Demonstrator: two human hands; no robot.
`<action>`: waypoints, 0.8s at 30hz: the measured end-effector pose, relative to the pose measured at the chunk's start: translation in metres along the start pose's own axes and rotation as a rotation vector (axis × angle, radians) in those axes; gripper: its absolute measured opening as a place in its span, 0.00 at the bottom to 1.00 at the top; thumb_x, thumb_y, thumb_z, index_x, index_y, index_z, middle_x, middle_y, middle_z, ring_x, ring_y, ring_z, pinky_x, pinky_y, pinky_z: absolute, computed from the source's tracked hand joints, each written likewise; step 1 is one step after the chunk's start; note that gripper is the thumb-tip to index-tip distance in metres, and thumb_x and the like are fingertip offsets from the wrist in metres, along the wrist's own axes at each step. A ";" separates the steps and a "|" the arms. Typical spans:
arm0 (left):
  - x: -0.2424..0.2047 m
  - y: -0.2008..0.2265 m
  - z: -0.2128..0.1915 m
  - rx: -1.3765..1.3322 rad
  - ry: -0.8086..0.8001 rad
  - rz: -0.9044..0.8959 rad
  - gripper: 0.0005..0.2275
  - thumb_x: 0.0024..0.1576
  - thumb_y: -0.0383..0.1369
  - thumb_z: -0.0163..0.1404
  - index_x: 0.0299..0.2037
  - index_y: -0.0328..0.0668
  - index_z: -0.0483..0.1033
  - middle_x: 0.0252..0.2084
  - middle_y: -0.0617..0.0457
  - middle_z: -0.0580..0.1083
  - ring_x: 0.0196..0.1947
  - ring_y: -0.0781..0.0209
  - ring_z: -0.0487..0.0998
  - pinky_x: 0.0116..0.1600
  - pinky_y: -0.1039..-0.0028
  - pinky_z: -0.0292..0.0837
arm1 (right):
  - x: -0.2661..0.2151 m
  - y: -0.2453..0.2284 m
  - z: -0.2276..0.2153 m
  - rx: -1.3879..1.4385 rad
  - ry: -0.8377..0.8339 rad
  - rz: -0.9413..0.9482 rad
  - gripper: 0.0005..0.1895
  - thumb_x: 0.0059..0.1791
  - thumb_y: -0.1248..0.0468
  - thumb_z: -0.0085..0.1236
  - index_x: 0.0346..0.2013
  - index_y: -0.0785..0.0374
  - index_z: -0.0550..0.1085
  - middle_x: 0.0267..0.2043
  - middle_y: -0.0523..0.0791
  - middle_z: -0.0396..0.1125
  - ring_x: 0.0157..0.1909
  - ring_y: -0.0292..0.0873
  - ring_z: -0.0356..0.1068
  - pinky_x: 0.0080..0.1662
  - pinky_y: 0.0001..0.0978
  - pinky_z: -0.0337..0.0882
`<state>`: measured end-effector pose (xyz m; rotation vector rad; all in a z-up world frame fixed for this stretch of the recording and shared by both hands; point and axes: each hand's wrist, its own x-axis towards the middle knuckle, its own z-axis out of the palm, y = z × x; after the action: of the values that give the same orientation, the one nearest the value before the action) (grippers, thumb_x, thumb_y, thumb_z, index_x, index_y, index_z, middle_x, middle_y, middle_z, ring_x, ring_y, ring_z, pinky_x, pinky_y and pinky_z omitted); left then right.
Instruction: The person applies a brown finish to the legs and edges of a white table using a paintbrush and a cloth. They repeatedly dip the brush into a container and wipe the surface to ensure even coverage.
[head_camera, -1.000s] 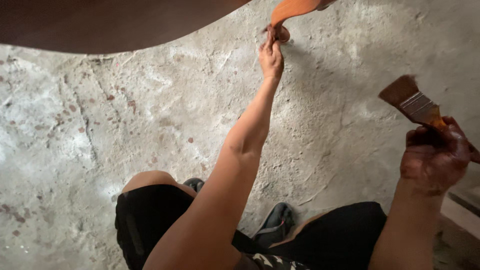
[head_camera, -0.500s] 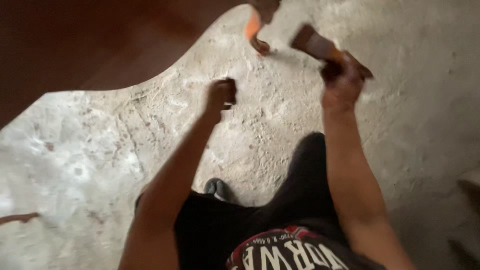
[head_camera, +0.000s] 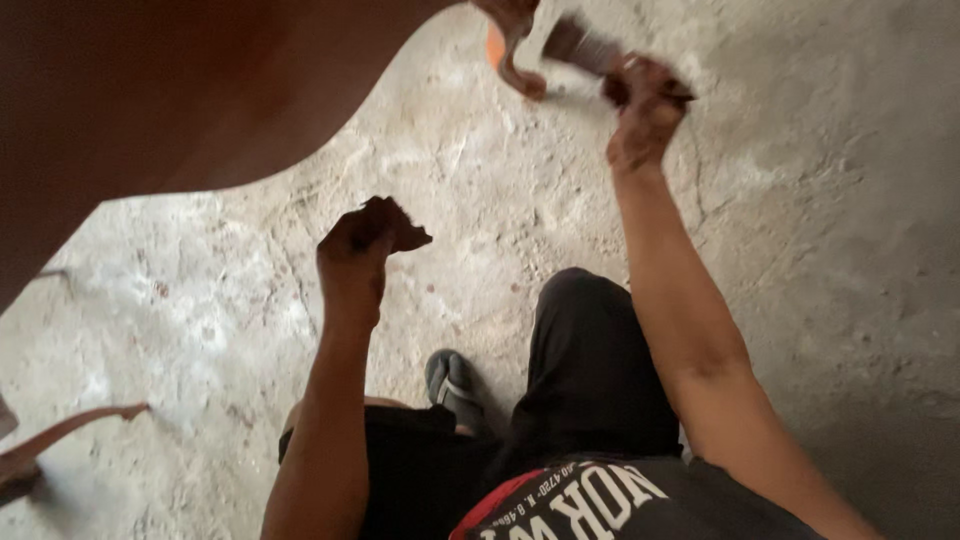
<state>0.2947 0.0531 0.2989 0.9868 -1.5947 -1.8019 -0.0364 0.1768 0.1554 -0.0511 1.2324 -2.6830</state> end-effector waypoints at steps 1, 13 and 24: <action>0.002 -0.004 0.000 -0.070 -0.046 0.035 0.11 0.56 0.15 0.49 0.49 0.20 0.73 0.44 0.40 0.78 0.41 0.50 0.82 0.52 0.57 0.83 | 0.000 -0.005 0.002 -0.039 0.032 -0.022 0.08 0.51 0.66 0.66 0.42 0.69 0.79 0.37 0.51 0.75 0.34 0.46 0.74 0.38 0.38 0.78; 0.019 -0.018 0.017 0.585 0.056 0.129 0.10 0.54 0.23 0.54 0.45 0.29 0.78 0.39 0.48 0.83 0.38 0.61 0.85 0.46 0.72 0.79 | -0.034 -0.096 0.140 0.456 -0.446 -0.491 0.13 0.58 0.67 0.53 0.57 0.68 0.75 0.52 0.50 0.73 0.50 0.48 0.75 0.52 0.42 0.77; 0.032 -0.008 0.020 0.447 0.013 0.055 0.09 0.57 0.25 0.50 0.45 0.30 0.76 0.33 0.47 0.83 0.30 0.62 0.84 0.38 0.74 0.77 | 0.020 -0.084 0.173 -0.070 -0.387 -0.546 0.12 0.56 0.64 0.57 0.52 0.67 0.74 0.50 0.51 0.72 0.50 0.50 0.72 0.51 0.41 0.73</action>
<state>0.2600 0.0409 0.2859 1.1283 -2.0447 -1.4256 -0.0504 0.0969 0.3308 -0.9978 1.3231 -2.8442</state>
